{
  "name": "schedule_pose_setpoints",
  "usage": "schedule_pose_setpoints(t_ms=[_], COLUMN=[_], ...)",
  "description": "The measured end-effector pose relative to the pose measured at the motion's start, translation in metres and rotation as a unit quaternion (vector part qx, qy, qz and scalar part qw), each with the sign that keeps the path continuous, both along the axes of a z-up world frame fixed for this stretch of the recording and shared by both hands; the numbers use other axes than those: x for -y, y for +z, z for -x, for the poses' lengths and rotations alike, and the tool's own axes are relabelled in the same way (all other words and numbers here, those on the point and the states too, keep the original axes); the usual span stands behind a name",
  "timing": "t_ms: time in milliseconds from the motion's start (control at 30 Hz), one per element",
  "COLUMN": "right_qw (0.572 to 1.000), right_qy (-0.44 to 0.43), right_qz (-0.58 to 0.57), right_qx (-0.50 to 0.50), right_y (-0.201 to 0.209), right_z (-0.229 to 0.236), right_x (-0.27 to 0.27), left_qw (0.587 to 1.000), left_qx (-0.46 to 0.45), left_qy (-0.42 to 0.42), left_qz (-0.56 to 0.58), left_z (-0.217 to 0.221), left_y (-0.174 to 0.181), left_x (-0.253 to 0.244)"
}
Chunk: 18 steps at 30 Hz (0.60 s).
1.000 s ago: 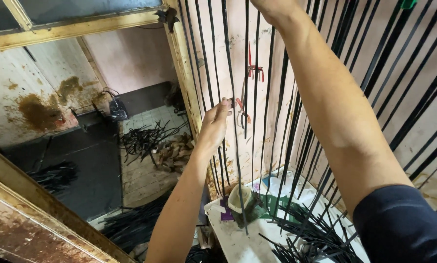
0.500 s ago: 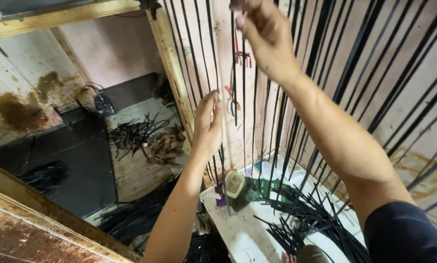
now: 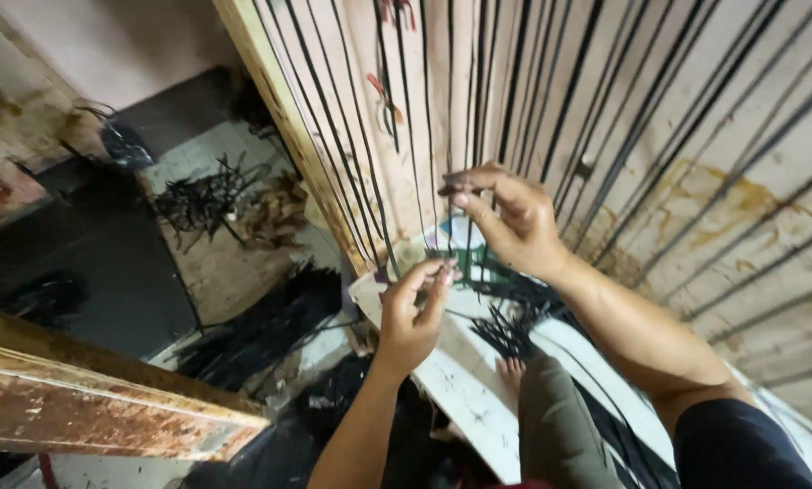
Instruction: The person picks up black cable strips from a table, rubs them against a small rectangular block on a blue container, and then hangs the treated strips on a vertical rack using clothespins. The process is repeated for multiple strips.
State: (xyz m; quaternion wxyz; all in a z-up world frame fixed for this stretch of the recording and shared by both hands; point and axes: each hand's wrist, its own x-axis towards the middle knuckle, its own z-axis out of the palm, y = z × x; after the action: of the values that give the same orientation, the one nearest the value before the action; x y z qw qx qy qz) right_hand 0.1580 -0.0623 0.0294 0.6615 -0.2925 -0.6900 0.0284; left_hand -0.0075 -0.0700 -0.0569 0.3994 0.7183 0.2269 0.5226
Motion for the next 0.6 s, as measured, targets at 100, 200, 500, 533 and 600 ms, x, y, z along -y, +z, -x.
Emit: schedule_pose_setpoints(t_ms=[100,200,500,533,600], right_qw=[1.000,0.999,0.990,0.988,0.985], right_qy=[-0.013,-0.030,-0.134,-0.147,-0.163], right_qz=[0.000,-0.003,0.030,0.034,0.052], right_qx=[0.008,0.020,0.023,0.022,0.015], right_y=[-0.022,-0.046,-0.120,-0.131,-0.144], right_z=[0.002,0.004,0.002,-0.001,-0.005], right_x=[0.039,0.075,0.149,0.154,0.162], left_qw=[0.998,0.996,0.988,0.987,0.985], left_qx=[-0.007,-0.009,-0.031,-0.035,-0.047], left_qy=[-0.002,-0.009,-0.015,-0.017,-0.012], left_qz=[0.055,0.086,0.148,0.156,0.163], left_z=[0.001,0.001,-0.004,-0.007,-0.013], left_y=[-0.018,-0.036,-0.087,-0.095,-0.102], left_x=[0.035,0.066,0.124,0.128,0.136])
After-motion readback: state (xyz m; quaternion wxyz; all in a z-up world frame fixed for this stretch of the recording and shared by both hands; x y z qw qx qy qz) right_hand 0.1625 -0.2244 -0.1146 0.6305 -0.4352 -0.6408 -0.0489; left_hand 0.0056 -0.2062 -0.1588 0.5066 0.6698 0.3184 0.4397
